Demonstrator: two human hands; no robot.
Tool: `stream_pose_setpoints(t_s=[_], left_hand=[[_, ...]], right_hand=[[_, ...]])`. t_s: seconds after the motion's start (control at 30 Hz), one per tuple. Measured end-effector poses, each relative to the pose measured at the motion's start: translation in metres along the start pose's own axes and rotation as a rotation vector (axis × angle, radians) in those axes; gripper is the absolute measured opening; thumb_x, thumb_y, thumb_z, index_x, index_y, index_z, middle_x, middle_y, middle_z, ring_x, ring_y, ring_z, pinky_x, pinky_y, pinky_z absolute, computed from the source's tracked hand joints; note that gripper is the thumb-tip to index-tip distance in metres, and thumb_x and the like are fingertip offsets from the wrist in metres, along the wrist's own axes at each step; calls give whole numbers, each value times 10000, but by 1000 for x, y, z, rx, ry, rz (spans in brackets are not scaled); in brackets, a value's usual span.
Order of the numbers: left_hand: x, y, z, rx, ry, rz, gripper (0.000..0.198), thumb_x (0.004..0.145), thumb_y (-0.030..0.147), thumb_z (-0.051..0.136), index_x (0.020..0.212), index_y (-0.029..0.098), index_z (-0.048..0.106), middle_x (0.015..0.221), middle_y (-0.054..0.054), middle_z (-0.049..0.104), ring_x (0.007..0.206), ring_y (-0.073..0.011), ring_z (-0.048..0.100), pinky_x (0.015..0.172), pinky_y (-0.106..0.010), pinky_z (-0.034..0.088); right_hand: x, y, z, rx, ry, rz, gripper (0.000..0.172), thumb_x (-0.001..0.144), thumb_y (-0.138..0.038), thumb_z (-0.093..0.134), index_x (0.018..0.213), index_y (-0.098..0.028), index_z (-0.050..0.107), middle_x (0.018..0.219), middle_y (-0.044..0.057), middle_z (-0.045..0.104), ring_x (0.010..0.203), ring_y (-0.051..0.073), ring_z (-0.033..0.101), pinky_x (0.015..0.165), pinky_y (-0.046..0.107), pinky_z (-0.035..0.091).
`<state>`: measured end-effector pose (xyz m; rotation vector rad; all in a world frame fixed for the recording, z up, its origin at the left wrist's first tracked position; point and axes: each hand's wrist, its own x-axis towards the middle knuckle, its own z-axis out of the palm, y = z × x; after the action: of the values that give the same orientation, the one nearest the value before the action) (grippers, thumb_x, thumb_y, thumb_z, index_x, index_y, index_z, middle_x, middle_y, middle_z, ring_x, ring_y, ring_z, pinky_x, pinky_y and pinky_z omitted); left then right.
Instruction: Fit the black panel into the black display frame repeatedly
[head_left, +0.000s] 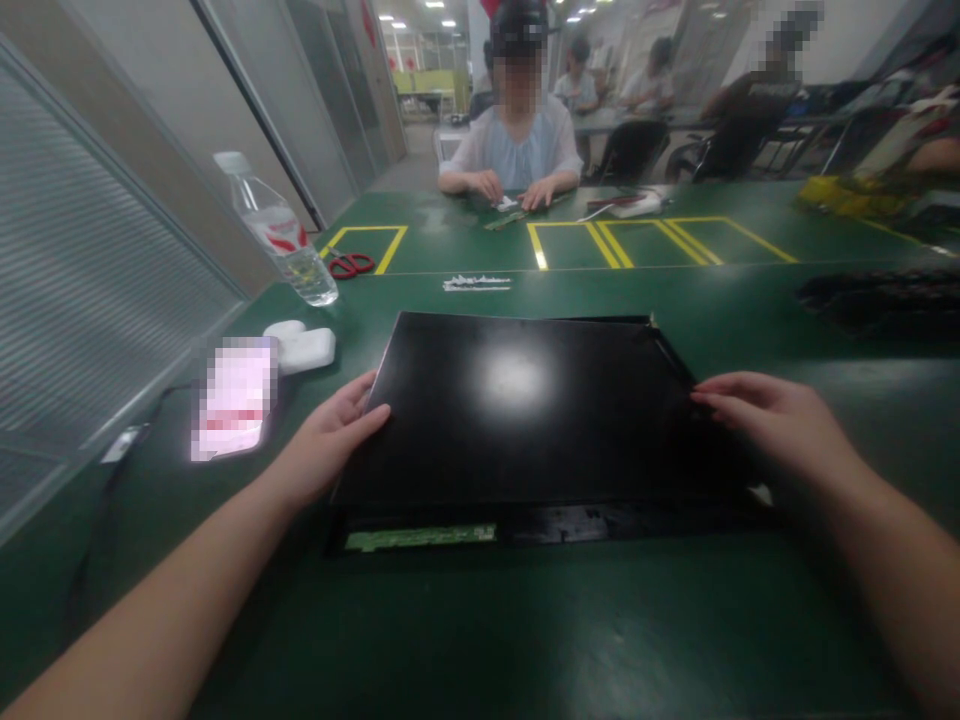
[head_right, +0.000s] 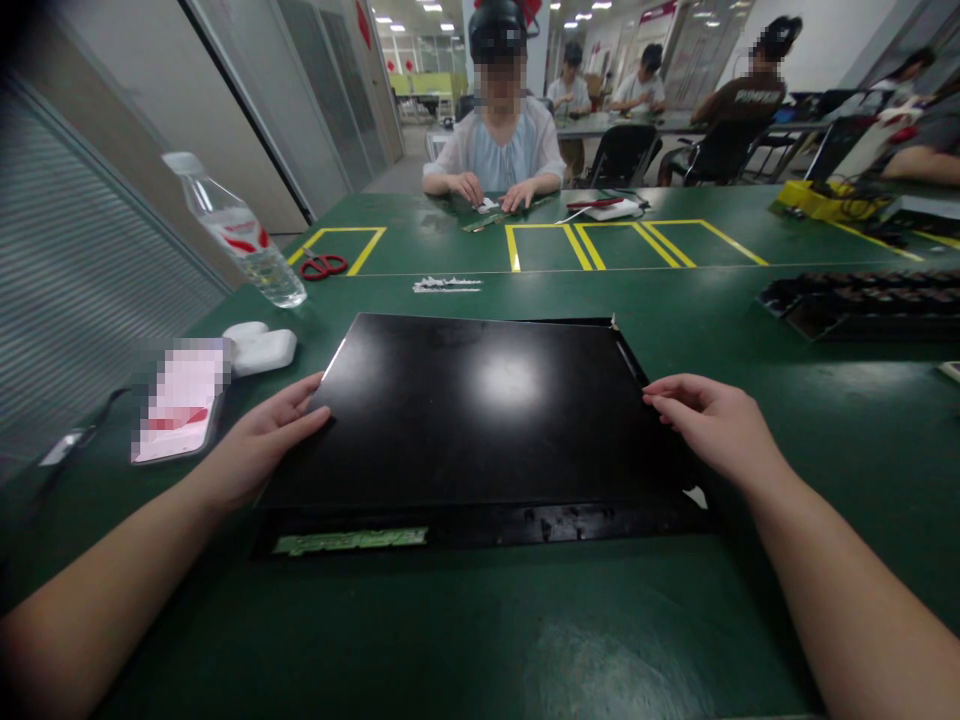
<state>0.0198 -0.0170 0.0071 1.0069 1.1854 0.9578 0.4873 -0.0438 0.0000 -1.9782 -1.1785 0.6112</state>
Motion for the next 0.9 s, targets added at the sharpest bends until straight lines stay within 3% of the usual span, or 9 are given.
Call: stream_pose_setpoints(t_s=[0.37, 0.67, 0.8, 0.9], left_hand=[[0, 1, 3, -4, 1, -3, 734, 743, 310, 910, 1433, 243, 669, 1320, -112, 794, 1170, -362, 772, 916, -430, 673], [-2, 4, 3, 53, 78, 52, 716, 739, 337, 911, 1414, 235, 696, 1340, -110, 785, 1215, -388, 741, 967, -449, 652], [4, -3, -8, 225, 103, 157, 651, 764, 381, 888, 1381, 247, 730, 1478, -128, 699, 1389, -412, 626, 1141, -517, 539], [12, -14, -22, 434, 160, 274, 620, 746, 440, 877, 1322, 241, 759, 1711, -130, 454, 1573, -421, 410, 1282, -549, 343]], right_hand=[[1, 10, 0, -19, 1, -12, 351, 597, -507, 766, 827, -247, 815, 826, 65, 788, 724, 254, 682, 686, 395, 522], [-4, 4, 1, -23, 0, 44, 335, 628, -500, 766, 856, -258, 814, 761, 65, 762, 656, 249, 649, 540, 351, 459], [-3, 0, 1, -6, 11, 49, 338, 571, -488, 780, 813, -253, 807, 767, 71, 768, 691, 254, 655, 555, 346, 460], [-3, -2, 0, 3, 2, 44, 334, 566, -492, 768, 803, -260, 802, 754, 66, 764, 682, 252, 646, 554, 345, 457]])
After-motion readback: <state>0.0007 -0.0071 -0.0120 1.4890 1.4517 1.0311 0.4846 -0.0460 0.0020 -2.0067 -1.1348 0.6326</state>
